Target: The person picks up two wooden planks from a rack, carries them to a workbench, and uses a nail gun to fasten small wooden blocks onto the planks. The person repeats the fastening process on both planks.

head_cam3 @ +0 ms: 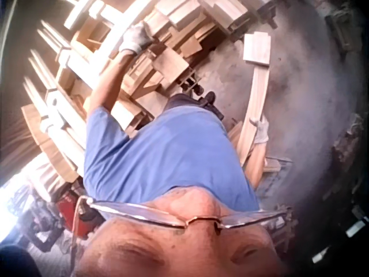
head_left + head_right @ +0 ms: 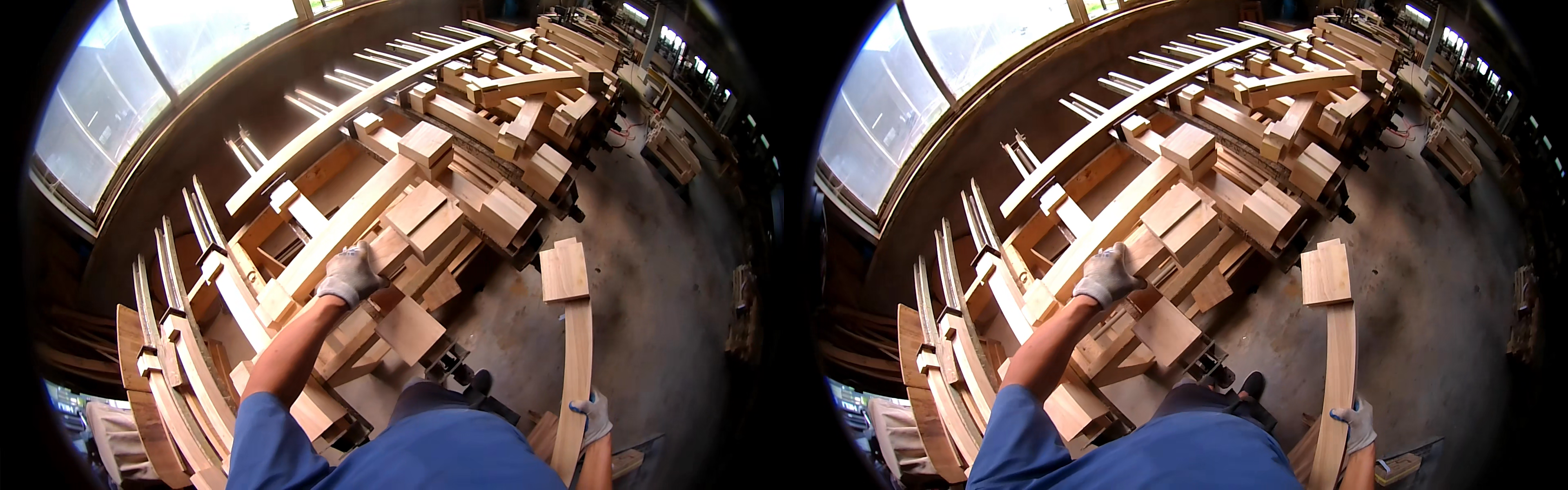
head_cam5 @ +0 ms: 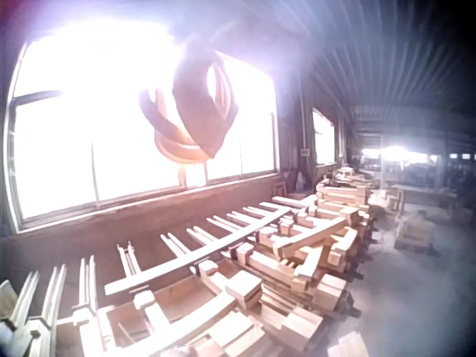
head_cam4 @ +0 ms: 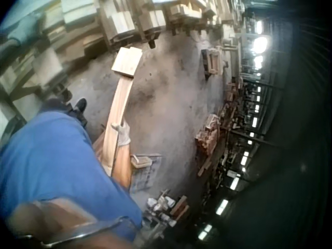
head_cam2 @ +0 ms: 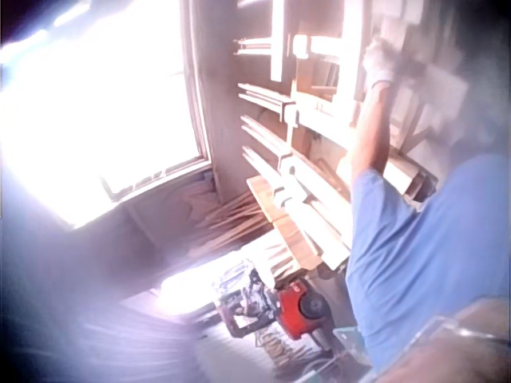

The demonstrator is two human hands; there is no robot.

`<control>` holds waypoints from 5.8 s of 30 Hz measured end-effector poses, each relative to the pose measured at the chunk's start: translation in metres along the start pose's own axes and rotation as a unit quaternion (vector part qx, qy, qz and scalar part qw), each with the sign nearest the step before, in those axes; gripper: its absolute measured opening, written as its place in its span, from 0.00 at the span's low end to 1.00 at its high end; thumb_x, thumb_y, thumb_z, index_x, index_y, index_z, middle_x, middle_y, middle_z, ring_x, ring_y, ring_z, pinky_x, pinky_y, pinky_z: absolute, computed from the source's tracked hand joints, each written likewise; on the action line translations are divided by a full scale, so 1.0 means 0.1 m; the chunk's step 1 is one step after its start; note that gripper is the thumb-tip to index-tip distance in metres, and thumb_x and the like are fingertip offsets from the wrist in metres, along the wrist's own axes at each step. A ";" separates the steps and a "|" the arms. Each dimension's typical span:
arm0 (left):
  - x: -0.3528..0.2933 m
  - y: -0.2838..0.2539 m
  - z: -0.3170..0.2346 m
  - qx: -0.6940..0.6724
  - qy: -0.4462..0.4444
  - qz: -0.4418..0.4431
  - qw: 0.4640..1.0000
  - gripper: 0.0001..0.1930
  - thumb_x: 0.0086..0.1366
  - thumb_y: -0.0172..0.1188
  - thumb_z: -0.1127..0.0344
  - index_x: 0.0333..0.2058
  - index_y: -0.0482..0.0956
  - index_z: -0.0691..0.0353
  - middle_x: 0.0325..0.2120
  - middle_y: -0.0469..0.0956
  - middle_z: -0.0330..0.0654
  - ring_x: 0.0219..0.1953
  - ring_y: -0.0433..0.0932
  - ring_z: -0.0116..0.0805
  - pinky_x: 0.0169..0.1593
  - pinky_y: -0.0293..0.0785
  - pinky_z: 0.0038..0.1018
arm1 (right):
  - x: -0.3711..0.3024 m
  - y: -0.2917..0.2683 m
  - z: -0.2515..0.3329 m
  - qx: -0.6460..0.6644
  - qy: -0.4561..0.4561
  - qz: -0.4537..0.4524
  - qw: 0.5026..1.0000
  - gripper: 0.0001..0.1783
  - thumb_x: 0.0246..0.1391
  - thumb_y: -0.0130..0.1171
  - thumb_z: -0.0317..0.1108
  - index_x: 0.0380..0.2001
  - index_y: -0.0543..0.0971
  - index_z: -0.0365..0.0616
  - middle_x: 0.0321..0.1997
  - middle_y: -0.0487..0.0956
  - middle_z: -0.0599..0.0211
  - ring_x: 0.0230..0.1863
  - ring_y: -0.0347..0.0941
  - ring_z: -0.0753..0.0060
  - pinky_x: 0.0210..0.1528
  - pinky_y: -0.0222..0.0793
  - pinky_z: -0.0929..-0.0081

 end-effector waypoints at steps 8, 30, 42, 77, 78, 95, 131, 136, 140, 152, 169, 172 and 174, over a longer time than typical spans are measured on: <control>0.09 0.33 0.15 -0.046 -0.022 -0.004 0.999 0.42 0.54 0.74 0.48 0.63 0.71 0.63 0.57 0.79 0.59 0.61 0.78 0.57 0.66 0.74 0.42 | -0.33 0.12 0.09 0.010 0.048 0.021 0.999 0.38 0.38 0.73 0.35 0.55 0.78 0.30 0.44 0.82 0.60 0.41 0.81 0.67 0.44 0.80 0.71; -0.67 -0.02 0.76 -0.111 -0.059 0.056 0.990 0.38 0.42 0.77 0.47 0.49 0.79 0.64 0.40 0.85 0.60 0.47 0.84 0.58 0.55 0.79 0.44 | -0.09 -0.80 -1.63 -0.013 0.367 -0.096 0.925 0.23 0.47 0.77 0.29 0.48 0.84 0.34 0.35 0.85 0.57 0.31 0.84 0.55 0.37 0.83 0.57; -1.03 -0.34 -0.72 -0.277 0.031 0.022 0.960 0.29 0.35 0.83 0.67 0.38 0.79 0.67 0.30 0.83 0.43 0.37 0.82 0.33 0.45 0.81 0.32 | 0.19 -1.54 -1.34 -0.141 0.451 -0.103 0.875 0.37 0.43 0.81 0.45 0.53 0.84 0.30 0.39 0.87 0.49 0.32 0.85 0.51 0.38 0.81 0.55; 2.32 3.76 -6.65 0.098 -0.028 0.406 0.908 0.41 0.40 0.82 0.33 0.43 0.91 0.63 0.42 0.90 0.47 0.47 0.89 0.41 0.54 0.82 0.35 | 1.49 -5.29 -1.80 -0.038 0.517 -0.217 0.827 0.45 0.48 0.69 0.66 0.56 0.83 0.37 0.45 0.87 0.50 0.43 0.85 0.59 0.45 0.80 0.61; 2.48 3.86 -6.81 0.110 -0.027 0.406 0.907 0.39 0.40 0.82 0.35 0.43 0.91 0.63 0.41 0.90 0.46 0.45 0.89 0.39 0.52 0.83 0.34 | 1.59 -5.44 -1.65 -0.035 0.516 -0.228 0.825 0.45 0.48 0.70 0.66 0.55 0.83 0.37 0.45 0.87 0.50 0.43 0.85 0.59 0.45 0.80 0.61; 3.70 4.55 -10.30 0.332 0.131 0.377 0.855 0.42 0.51 0.67 0.23 0.55 0.87 0.49 0.50 0.88 0.43 0.51 0.87 0.41 0.55 0.82 0.39 | 2.80 -7.96 -1.32 0.043 0.544 -0.250 0.800 0.45 0.34 0.79 0.63 0.50 0.87 0.40 0.44 0.87 0.53 0.43 0.85 0.59 0.46 0.80 0.62; 6.92 5.75 -19.28 0.158 0.085 0.355 0.917 0.41 0.43 0.79 0.33 0.44 0.89 0.66 0.42 0.89 0.55 0.44 0.89 0.48 0.49 0.84 0.40 | 6.80 -15.22 0.98 -0.023 0.542 -0.231 0.808 0.43 0.44 0.79 0.57 0.54 0.82 0.31 0.48 0.87 0.55 0.47 0.85 0.57 0.49 0.80 0.63; 6.94 5.88 -20.25 0.160 0.018 0.355 0.921 0.48 0.38 0.79 0.29 0.48 0.88 0.66 0.50 0.86 0.58 0.55 0.85 0.54 0.59 0.80 0.41 | 7.59 -16.71 1.37 -0.012 0.541 -0.213 0.813 0.43 0.47 0.77 0.56 0.56 0.80 0.31 0.51 0.86 0.56 0.48 0.85 0.56 0.51 0.79 0.64; 6.73 5.62 -21.26 0.170 -0.027 0.378 0.910 0.42 0.48 0.74 0.34 0.50 0.87 0.68 0.50 0.86 0.56 0.55 0.85 0.49 0.57 0.80 0.38 | 8.05 -17.82 1.93 -0.002 0.557 -0.202 0.806 0.43 0.50 0.75 0.55 0.59 0.79 0.31 0.53 0.86 0.56 0.49 0.84 0.56 0.52 0.79 0.64; 7.63 6.79 -22.86 0.184 -0.007 0.472 0.862 0.39 0.52 0.71 0.30 0.56 0.86 0.51 0.55 0.84 0.53 0.60 0.81 0.49 0.60 0.78 0.38 | 9.99 -20.77 3.07 -0.199 0.421 -0.202 0.862 0.43 0.52 0.73 0.57 0.62 0.78 0.37 0.61 0.84 0.58 0.61 0.79 0.60 0.62 0.73 0.67; 10.25 6.31 -27.50 0.085 -0.043 0.382 0.919 0.45 0.42 0.77 0.29 0.48 0.88 0.65 0.47 0.87 0.57 0.51 0.86 0.53 0.57 0.81 0.40 | 12.56 -23.81 4.97 -0.180 0.478 -0.177 0.842 0.40 0.56 0.69 0.58 0.64 0.78 0.43 0.59 0.84 0.62 0.61 0.79 0.59 0.61 0.74 0.67; 10.57 6.43 -28.16 0.065 -0.059 0.363 0.928 0.46 0.40 0.78 0.30 0.49 0.88 0.65 0.49 0.86 0.58 0.53 0.86 0.54 0.58 0.81 0.41 | 13.20 -24.53 5.07 -0.188 0.471 -0.159 0.847 0.39 0.56 0.69 0.57 0.63 0.78 0.42 0.59 0.84 0.62 0.60 0.80 0.59 0.60 0.75 0.67; 10.66 6.48 -28.51 0.068 -0.059 0.335 0.938 0.45 0.39 0.78 0.31 0.47 0.89 0.66 0.47 0.87 0.58 0.50 0.87 0.53 0.57 0.81 0.41 | 13.60 -25.00 5.20 -0.199 0.467 -0.139 0.850 0.39 0.56 0.69 0.57 0.63 0.78 0.42 0.58 0.84 0.62 0.60 0.80 0.59 0.60 0.75 0.67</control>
Point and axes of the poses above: each hand's wrist, its own x-axis towards the middle knuckle, its own y-axis out of the palm, z = x × y, the point moved 2 cm from there along x, towards the middle knuckle
